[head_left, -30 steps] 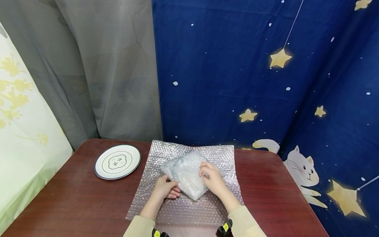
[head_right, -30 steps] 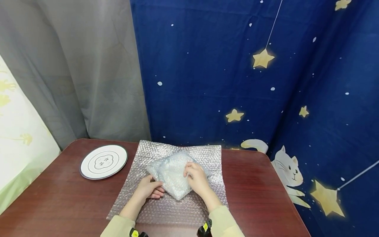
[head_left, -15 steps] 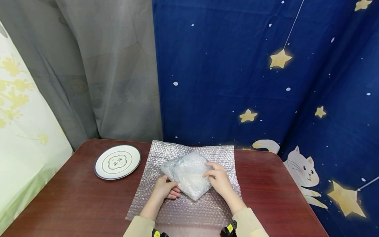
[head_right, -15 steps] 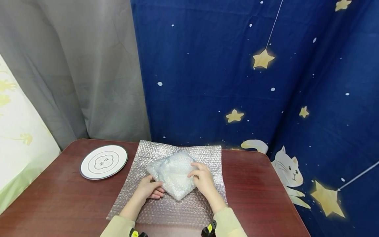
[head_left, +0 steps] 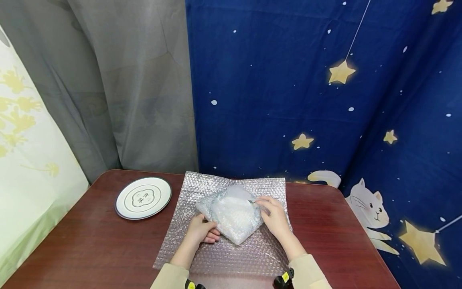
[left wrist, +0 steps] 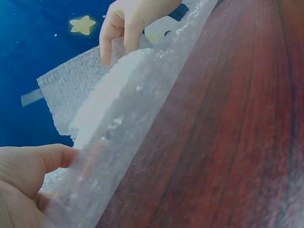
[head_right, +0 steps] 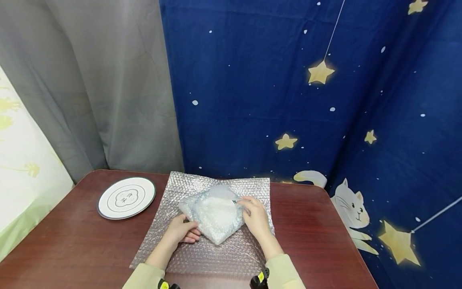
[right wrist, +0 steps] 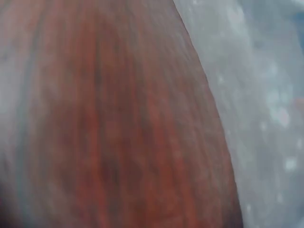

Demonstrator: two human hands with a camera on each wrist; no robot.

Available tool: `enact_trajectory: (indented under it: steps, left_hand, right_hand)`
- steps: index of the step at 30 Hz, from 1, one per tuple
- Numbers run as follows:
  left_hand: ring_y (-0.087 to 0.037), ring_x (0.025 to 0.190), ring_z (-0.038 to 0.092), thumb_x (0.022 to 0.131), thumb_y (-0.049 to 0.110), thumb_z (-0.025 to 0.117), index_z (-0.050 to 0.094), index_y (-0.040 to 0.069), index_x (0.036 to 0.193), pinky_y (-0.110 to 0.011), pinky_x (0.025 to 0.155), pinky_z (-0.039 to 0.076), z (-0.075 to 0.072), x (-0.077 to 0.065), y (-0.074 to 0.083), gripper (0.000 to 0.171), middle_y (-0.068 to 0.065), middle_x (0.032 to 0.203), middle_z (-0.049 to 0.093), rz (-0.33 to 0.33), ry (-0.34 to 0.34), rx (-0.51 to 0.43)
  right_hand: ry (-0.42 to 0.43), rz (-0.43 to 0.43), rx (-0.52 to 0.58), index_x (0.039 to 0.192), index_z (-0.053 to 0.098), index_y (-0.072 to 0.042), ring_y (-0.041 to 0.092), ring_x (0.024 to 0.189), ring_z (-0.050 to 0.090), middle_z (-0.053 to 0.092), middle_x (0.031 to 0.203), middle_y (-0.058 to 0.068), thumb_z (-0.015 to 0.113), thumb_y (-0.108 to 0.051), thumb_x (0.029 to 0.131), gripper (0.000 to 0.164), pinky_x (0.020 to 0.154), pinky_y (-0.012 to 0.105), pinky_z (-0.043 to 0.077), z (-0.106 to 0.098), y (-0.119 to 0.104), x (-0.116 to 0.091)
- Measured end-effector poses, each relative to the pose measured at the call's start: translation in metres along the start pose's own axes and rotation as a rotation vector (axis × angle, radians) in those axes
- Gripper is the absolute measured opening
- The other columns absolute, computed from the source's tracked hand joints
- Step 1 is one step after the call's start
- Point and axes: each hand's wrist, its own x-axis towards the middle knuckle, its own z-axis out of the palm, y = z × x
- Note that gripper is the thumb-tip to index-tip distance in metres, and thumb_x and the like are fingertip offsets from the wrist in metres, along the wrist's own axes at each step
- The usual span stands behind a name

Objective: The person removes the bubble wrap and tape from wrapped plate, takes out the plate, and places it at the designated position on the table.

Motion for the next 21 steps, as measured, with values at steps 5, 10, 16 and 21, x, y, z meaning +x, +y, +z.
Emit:
enact_trajectory:
  steps: [5, 10, 16, 21]
  left_hand:
    - [-0.023, 0.051, 0.066, 0.087, 0.0, 0.059, 0.047, -0.009, 0.102, -0.029, 0.045, 0.055, 0.0, 0.0, 0.0, 0.022, -0.017, 0.065, 0.066, -0.009, -0.002, -0.002]
    - [-0.023, 0.051, 0.066, 0.087, 0.0, 0.058, 0.047, -0.011, 0.104, -0.029, 0.045, 0.055, 0.0, 0.0, 0.0, 0.023, -0.017, 0.064, 0.066, -0.009, -0.003, 0.0]
    - [-0.023, 0.051, 0.066, 0.087, 0.0, 0.058, 0.046, -0.011, 0.105, -0.029, 0.045, 0.055, 0.0, 0.001, -0.001, 0.024, -0.017, 0.064, 0.066, -0.008, -0.003, -0.006]
    - [-0.023, 0.051, 0.066, 0.087, 0.0, 0.058, 0.046, -0.01, 0.104, -0.029, 0.045, 0.055, 0.0, 0.001, -0.002, 0.023, -0.017, 0.064, 0.066, -0.011, -0.006, -0.014]
  right_hand:
    - [0.01, 0.084, -0.038, 0.108, 0.072, -0.013, 0.027, 0.112, 0.057, 0.064, 0.117, 0.001, 0.072, 0.002, 0.075, 0.036, 0.093, 0.049, 0.044, -0.007, 0.003, -0.001]
    - [-0.002, 0.188, -0.06, 0.115, 0.069, -0.012, 0.031, 0.116, 0.055, 0.062, 0.122, 0.005, 0.073, -0.007, 0.08, 0.036, 0.096, 0.053, 0.041, -0.011, 0.009, -0.003]
    - [-0.032, 0.284, -0.062, 0.123, 0.065, -0.011, 0.034, 0.122, 0.05, 0.058, 0.128, 0.013, 0.072, -0.016, 0.085, 0.039, 0.099, 0.052, 0.04, -0.014, 0.015, -0.005]
    - [-0.051, 0.334, -0.068, 0.125, 0.064, -0.01, 0.037, 0.121, 0.049, 0.057, 0.128, 0.017, 0.069, -0.022, 0.088, 0.039, 0.098, 0.055, 0.04, -0.014, 0.021, -0.006]
